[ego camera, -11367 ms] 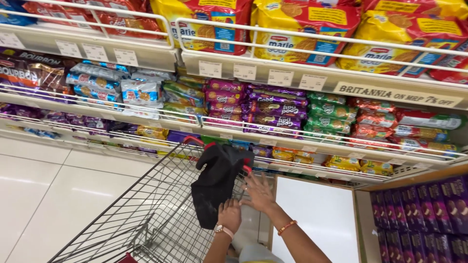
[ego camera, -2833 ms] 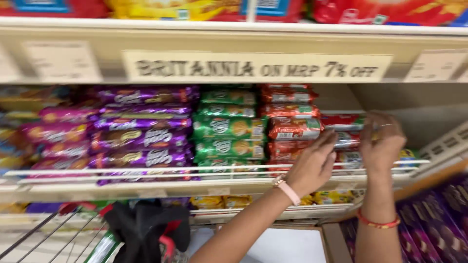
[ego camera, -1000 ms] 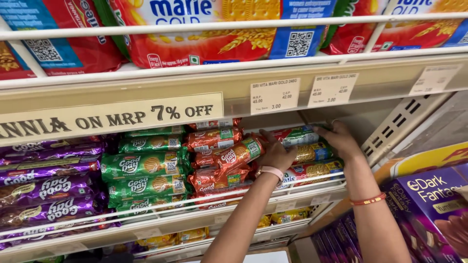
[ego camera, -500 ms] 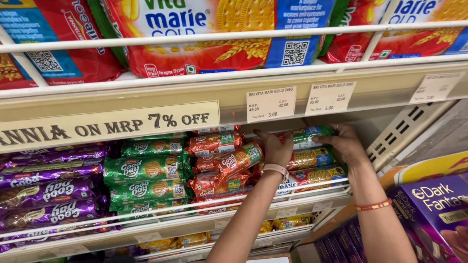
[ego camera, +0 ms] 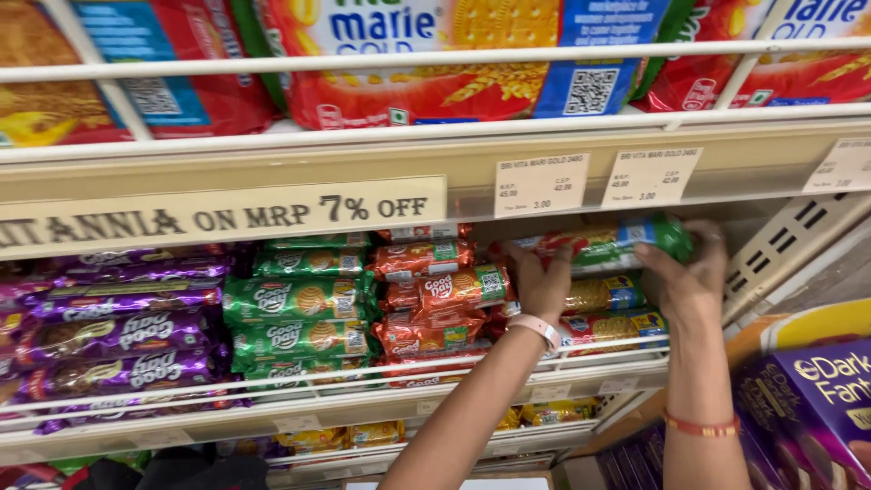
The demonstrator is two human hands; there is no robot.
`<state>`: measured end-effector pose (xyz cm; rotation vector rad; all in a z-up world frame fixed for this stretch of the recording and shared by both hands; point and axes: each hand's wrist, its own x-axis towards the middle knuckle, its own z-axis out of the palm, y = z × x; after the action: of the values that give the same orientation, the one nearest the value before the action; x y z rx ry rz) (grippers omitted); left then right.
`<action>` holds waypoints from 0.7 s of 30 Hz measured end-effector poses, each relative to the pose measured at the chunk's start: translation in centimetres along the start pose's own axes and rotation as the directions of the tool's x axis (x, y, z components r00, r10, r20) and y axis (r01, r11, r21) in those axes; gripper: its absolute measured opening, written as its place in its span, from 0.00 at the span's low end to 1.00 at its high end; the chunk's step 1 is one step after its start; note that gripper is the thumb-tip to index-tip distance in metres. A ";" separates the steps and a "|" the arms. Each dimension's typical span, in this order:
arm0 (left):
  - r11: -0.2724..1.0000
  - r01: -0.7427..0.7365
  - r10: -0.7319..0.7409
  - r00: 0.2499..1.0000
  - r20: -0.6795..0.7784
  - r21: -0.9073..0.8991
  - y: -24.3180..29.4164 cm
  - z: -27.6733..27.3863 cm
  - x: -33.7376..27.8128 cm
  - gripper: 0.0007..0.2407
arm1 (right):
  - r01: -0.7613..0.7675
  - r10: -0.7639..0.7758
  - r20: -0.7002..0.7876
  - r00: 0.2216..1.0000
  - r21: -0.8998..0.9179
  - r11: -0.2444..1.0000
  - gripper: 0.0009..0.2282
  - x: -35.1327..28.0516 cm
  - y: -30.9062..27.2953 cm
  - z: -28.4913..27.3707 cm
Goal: Picking up various biscuit packets from shelves and placing them into a shopping cart.
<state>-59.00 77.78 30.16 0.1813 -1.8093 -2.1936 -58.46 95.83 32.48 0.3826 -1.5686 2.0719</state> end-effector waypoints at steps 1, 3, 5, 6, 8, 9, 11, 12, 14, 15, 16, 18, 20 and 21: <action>1.000 -0.007 0.007 1.000 -0.007 0.002 0.6 -0.3 -0.1 0.47 | 0.002 -0.002 0.006 1.000 0.008 1.000 0.27 -1.0 -0.8 0.3; 0.999 0.021 -0.020 0.999 0.033 -0.027 1.4 -1.2 -0.7 0.47 | 0.133 -0.126 -0.151 0.980 0.037 0.990 0.28 -3.4 -2.2 0.9; 0.985 0.152 -0.145 0.985 0.088 -0.080 3.9 -2.1 -2.1 0.47 | 0.216 -0.216 -0.142 0.966 -0.016 0.976 0.27 -5.5 -6.0 3.7; 0.951 0.280 -0.258 0.953 0.161 -0.131 5.3 -2.4 -2.7 0.48 | 0.307 -0.314 -0.131 0.940 -0.073 0.949 0.26 -6.4 -8.0 5.0; 0.940 0.264 -0.217 0.952 0.217 -0.217 5.6 -2.9 -2.7 0.45 | 0.419 -0.435 -0.073 0.897 -0.166 0.893 0.26 -7.6 -6.9 3.6; 0.920 0.255 -0.174 0.946 0.274 -0.298 5.7 -3.3 -2.7 0.42 | 0.523 -0.542 -0.006 0.840 -0.251 0.814 0.27 -8.4 -6.3 2.9; 0.908 0.192 -0.075 0.949 0.308 -0.372 5.5 -4.2 -2.2 0.39 | 0.559 -0.578 0.014 0.816 -0.280 0.781 0.25 -9.4 -8.1 4.3; 0.886 0.133 0.028 0.941 0.337 -0.445 5.5 -4.6 -1.9 0.36 | 0.593 -0.616 0.032 0.787 -0.311 0.743 0.23 -9.9 -9.0 5.0; 0.863 0.154 0.040 0.929 0.369 -0.481 7.1 -6.0 -1.8 0.37 | 0.603 -0.627 -0.021 0.779 -0.252 0.757 0.24 -10.8 -9.7 6.7; 0.840 0.179 0.050 0.914 0.402 -0.513 7.8 -6.7 -1.8 0.38 | 0.611 -0.633 -0.077 0.771 -0.195 0.767 0.25 -11.3 -10.0 7.5; 0.838 0.176 0.054 0.916 0.399 -0.517 8.0 -7.1 -1.8 0.38 | 0.613 -0.634 -0.072 0.770 -0.193 0.766 0.25 -11.5 -9.8 7.8; 0.822 0.206 0.042 0.908 0.417 -0.532 8.3 -8.0 -1.9 0.43 | 0.628 -0.624 -0.183 0.759 -0.044 0.777 0.26 -12.0 -9.1 8.3; 0.852 0.132 0.089 0.917 0.389 -0.507 9.7 -9.6 -2.3 0.43 | 0.573 -0.530 -0.293 0.796 0.080 0.816 0.25 -12.2 -8.7 8.1; 0.876 0.059 0.138 0.920 0.366 -0.479 10.4 -10.4 -2.6 0.42 | 0.517 -0.416 -0.385 0.824 0.207 0.831 0.24 -12.2 -8.5 8.0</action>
<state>-52.15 67.01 38.01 -0.4303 -1.3335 -2.7115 -44.26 87.20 35.47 0.4572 -0.8485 1.8539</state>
